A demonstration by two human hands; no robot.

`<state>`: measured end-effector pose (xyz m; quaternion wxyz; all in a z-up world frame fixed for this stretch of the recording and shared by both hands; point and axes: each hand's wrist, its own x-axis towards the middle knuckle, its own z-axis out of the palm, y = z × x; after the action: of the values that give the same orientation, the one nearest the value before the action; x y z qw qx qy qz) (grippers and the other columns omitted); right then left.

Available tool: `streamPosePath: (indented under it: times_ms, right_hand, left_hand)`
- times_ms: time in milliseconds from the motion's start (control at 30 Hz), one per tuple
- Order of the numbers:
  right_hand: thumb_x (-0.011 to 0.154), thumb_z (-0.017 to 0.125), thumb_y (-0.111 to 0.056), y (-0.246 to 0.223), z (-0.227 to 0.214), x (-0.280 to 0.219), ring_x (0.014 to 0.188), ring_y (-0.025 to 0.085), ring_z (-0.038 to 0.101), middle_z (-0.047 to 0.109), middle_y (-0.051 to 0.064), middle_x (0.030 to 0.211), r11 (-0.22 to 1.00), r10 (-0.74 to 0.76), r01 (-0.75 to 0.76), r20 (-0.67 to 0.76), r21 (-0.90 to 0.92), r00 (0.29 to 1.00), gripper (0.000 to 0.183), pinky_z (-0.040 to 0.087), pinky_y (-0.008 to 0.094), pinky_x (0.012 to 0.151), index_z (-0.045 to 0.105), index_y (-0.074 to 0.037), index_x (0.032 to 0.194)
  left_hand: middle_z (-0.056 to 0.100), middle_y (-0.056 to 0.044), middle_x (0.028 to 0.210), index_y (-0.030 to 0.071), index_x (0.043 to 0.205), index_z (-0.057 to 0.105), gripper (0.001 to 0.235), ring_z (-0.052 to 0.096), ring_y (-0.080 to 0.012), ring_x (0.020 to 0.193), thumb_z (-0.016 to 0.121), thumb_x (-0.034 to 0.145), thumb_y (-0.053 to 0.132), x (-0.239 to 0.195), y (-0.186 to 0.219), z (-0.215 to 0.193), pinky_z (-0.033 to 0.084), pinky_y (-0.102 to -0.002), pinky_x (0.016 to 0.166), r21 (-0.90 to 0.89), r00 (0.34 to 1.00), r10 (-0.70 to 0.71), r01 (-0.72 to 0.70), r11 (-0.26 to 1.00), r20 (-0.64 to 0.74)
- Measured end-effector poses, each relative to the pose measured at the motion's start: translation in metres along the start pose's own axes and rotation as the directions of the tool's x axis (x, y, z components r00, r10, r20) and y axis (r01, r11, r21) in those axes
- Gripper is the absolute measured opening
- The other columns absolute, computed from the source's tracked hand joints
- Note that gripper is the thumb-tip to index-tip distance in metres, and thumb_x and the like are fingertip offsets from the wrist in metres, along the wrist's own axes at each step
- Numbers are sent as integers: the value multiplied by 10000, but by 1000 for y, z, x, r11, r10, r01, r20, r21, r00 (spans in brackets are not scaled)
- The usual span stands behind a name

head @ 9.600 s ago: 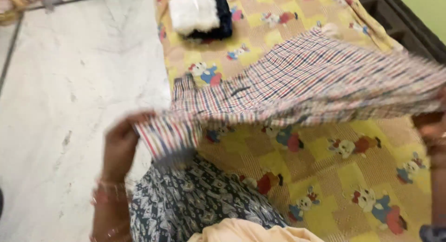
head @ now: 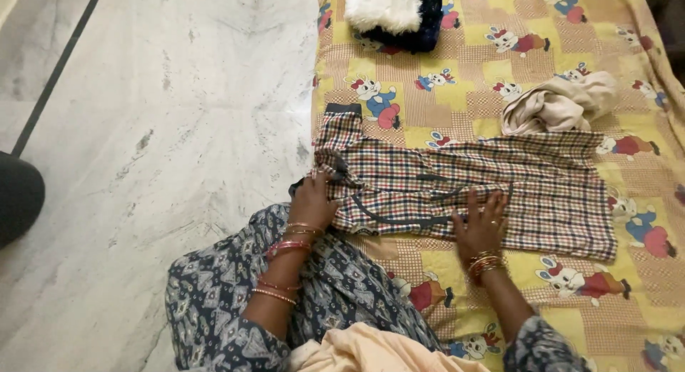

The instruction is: The person sits on the floor beside a bed and folds a plaid shirt, unfolding it, aligning the sleeves, and smoothing it flat before folding it into a compact shape. The person then picks up a light-colored garment, lays it out, and folds and smooths it on the bed.

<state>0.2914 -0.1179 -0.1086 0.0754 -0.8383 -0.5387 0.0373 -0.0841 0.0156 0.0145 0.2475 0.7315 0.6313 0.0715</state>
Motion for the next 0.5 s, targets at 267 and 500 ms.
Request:
streamPosePath:
  times_ms: [267, 500]
  right_hand:
    - [1021, 323, -572, -35, 1, -16, 1557, 432, -68, -113, 200, 1709, 994, 95, -82, 202, -68, 975, 748, 130, 675, 1182, -14, -322, 1640]
    - [988, 441, -614, -98, -4, -16, 1540, 522, 43, 47, 248, 1683, 984, -52, 59, -43, 169, 998, 782, 180, 653, 1208, 206, -268, 1649]
  left_hand:
    - [593, -181, 1333, 202, 1484, 444, 834, 602, -404, 1173, 836, 751, 275, -33, -21, 13, 539, -548, 953, 94, 1000, 26, -24, 995, -18]
    - [645, -141, 1220, 235, 1392, 573, 644, 642, -392, 1094, 664, 788, 32, -10, -37, 26, 544, -505, 925, -219, 960, 185, -230, 948, -209]
